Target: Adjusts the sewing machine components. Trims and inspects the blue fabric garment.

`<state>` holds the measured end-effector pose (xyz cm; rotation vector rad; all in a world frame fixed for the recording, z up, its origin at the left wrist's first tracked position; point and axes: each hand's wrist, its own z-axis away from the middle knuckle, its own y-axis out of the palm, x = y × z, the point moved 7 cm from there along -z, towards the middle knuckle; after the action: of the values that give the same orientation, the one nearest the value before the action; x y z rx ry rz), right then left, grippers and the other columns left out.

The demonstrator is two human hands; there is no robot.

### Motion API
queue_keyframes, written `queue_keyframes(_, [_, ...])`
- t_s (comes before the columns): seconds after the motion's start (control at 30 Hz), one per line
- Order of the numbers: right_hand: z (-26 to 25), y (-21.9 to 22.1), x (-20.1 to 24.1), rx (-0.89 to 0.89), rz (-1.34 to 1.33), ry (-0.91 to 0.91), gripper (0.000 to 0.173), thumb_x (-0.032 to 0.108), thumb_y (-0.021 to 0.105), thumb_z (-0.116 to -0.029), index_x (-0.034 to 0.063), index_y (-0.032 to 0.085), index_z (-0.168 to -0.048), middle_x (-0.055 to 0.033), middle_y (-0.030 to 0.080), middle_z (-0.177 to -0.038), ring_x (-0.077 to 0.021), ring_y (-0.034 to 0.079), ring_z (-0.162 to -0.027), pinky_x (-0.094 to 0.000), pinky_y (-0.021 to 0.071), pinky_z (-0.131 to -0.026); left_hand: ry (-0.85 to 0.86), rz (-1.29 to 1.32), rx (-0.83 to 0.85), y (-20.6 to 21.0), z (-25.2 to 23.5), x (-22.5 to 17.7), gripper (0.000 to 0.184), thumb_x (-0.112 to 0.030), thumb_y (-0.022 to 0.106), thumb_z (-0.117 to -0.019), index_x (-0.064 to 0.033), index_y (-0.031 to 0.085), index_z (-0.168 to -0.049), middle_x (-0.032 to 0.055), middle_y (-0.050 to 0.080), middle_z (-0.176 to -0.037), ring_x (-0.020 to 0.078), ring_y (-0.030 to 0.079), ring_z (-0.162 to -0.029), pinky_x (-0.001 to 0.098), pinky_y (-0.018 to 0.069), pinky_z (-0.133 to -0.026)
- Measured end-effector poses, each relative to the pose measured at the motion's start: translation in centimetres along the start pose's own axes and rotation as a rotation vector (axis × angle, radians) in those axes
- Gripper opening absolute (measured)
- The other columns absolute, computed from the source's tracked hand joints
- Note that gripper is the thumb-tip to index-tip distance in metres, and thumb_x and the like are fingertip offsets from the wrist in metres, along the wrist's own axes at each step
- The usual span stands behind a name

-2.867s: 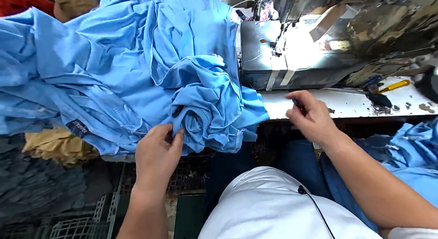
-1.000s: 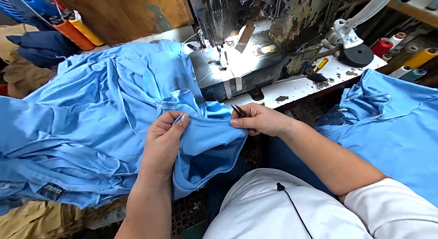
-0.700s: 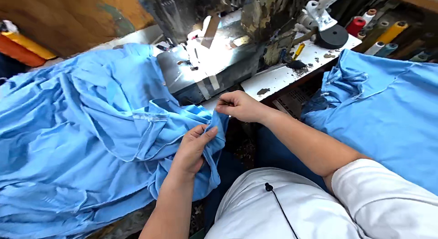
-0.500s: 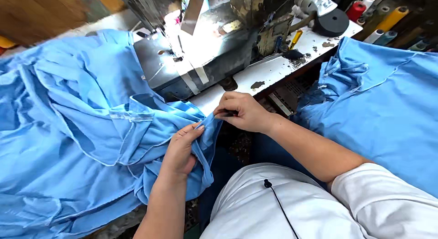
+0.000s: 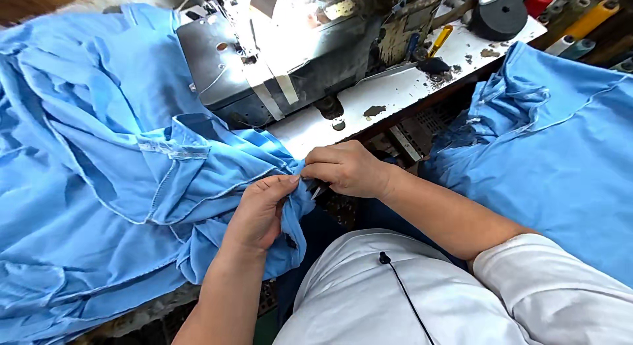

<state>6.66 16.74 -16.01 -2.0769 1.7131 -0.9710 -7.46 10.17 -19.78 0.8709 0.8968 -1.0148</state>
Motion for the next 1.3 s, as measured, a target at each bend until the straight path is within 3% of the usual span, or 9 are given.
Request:
queue_keyframes(0.23, [1.4, -0.7, 1.2, 0.067, -0.101, 0.198, 0.014, -0.005, 0.066, -0.0826, 0.0016, 0.074, -0.093, -0.0090, 0.069, -0.095, -0.0150, 0.067, -0.079, -0.0295, 0.0573, -0.064, 0.179, 0.055, -0.172, 0.5, 0.7, -0.5, 0.022, -0.001, 0.057, -0.0996, -0.0091, 0.070, -0.083, -0.0011, 0.070, -0.077, 0.0032, 0.066, -0.070, 0.0189, 0.0561, -0.067])
queue_keyframes(0.43, [0.7, -0.5, 1.3, -0.039, -0.489, 0.291, 0.008, -0.009, 0.062, -0.0876, -0.0055, 0.069, -0.090, -0.0159, 0.068, -0.109, -0.0133, 0.068, -0.086, -0.0268, 0.0604, -0.073, 0.168, 0.051, -0.164, 1.1, 0.3, -0.4, 0.024, -0.004, 0.056, -0.1003, -0.0104, 0.071, -0.083, -0.0014, 0.071, -0.077, 0.0038, 0.066, -0.070, 0.0193, 0.0561, -0.066])
queue_keyframes(0.53, [1.7, 1.9, 1.3, -0.030, -0.987, 0.712, 0.010, -0.004, 0.056, -0.0988, -0.0057, 0.065, -0.097, -0.0055, 0.071, -0.087, -0.0029, 0.062, -0.063, -0.0178, 0.0511, -0.056, 0.168, 0.046, -0.163, 1.1, -0.1, -0.4, 0.023, -0.004, 0.057, -0.1003, -0.0093, 0.069, -0.082, -0.0009, 0.069, -0.074, 0.0035, 0.064, -0.065, 0.0190, 0.0549, -0.061])
queue_keyframes(0.63, [4.6, 5.2, 5.2, 0.403, -1.293, 1.010, 0.011, 0.007, 0.054, -0.1034, -0.0009, 0.061, -0.103, -0.0017, 0.067, -0.074, -0.0030, 0.058, -0.054, -0.0179, 0.0456, -0.048, 0.195, 0.049, -0.211, 0.4, -0.8, -0.4, 0.019, -0.006, 0.061, -0.1008, -0.0076, 0.071, -0.085, -0.0008, 0.071, -0.078, 0.0050, 0.066, -0.070, 0.0216, 0.0570, -0.068])
queue_keyframes(0.7, [4.9, 4.9, 5.7, 0.503, -1.179, 0.947, 0.017, 0.008, 0.057, -0.1031, -0.0058, 0.065, -0.103, -0.0046, 0.064, -0.072, -0.0045, 0.057, -0.053, -0.0196, 0.0471, -0.048, 0.182, 0.031, -0.190, 0.1, -1.1, -0.5, 0.017, -0.009, 0.061, -0.1015, -0.0080, 0.071, -0.088, -0.0011, 0.072, -0.079, 0.0046, 0.067, -0.071, 0.0215, 0.0579, -0.068])
queue_keyframes(0.8, [3.2, 0.3, 0.4, 0.018, -0.737, 0.840, 0.014, 0.011, 0.069, -0.0955, -0.0032, 0.070, -0.095, -0.0021, 0.065, -0.075, -0.0012, 0.056, -0.059, -0.0183, 0.0481, -0.055, 0.196, -0.045, -0.061, 0.7, -0.3, -0.6, 0.017, -0.010, 0.061, -0.1020, -0.0089, 0.074, -0.092, -0.0004, 0.072, -0.080, 0.0046, 0.067, -0.070, 0.0217, 0.0582, -0.066])
queue_keyframes(0.9, [0.9, -1.5, -2.8, -0.061, -0.596, 0.737, 0.039, 0.013, 0.074, -0.0921, -0.0001, 0.066, -0.128, -0.0089, 0.064, -0.111, -0.0049, 0.052, -0.065, -0.0197, 0.0466, -0.055, 0.318, -0.197, 0.083, 1.3, 1.2, -1.4, 0.011, -0.010, 0.065, -0.0977, -0.0113, 0.076, -0.098, -0.0008, 0.072, -0.085, 0.0054, 0.067, -0.074, 0.0227, 0.0588, -0.069])
queue_keyframes(1.07, [-1.1, -0.9, -2.7, 0.169, -0.612, 0.644, 0.019, 0.011, 0.061, -0.1020, -0.0002, 0.066, -0.087, -0.0032, 0.058, -0.068, -0.0070, 0.053, -0.058, -0.0237, 0.0463, -0.055, 0.477, -0.620, 0.057, -0.5, 3.8, -3.0, 0.017, -0.018, 0.070, -0.0903, -0.0139, 0.075, -0.106, -0.0053, 0.074, -0.097, 0.0056, 0.071, -0.086, 0.0228, 0.0617, -0.077])
queue_keyframes(1.3, [-0.4, -0.7, -2.6, 0.080, -0.750, 0.849, 0.019, 0.014, 0.058, -0.1050, 0.0024, 0.063, -0.091, -0.0019, 0.054, -0.064, -0.0051, 0.045, -0.045, -0.0191, 0.0382, -0.041, 0.511, -0.550, -0.067, -3.5, 4.5, -3.8, 0.011, -0.017, 0.069, -0.0939, -0.0138, 0.075, -0.103, -0.0067, 0.074, -0.088, 0.0018, 0.069, -0.076, 0.0185, 0.0589, -0.069])
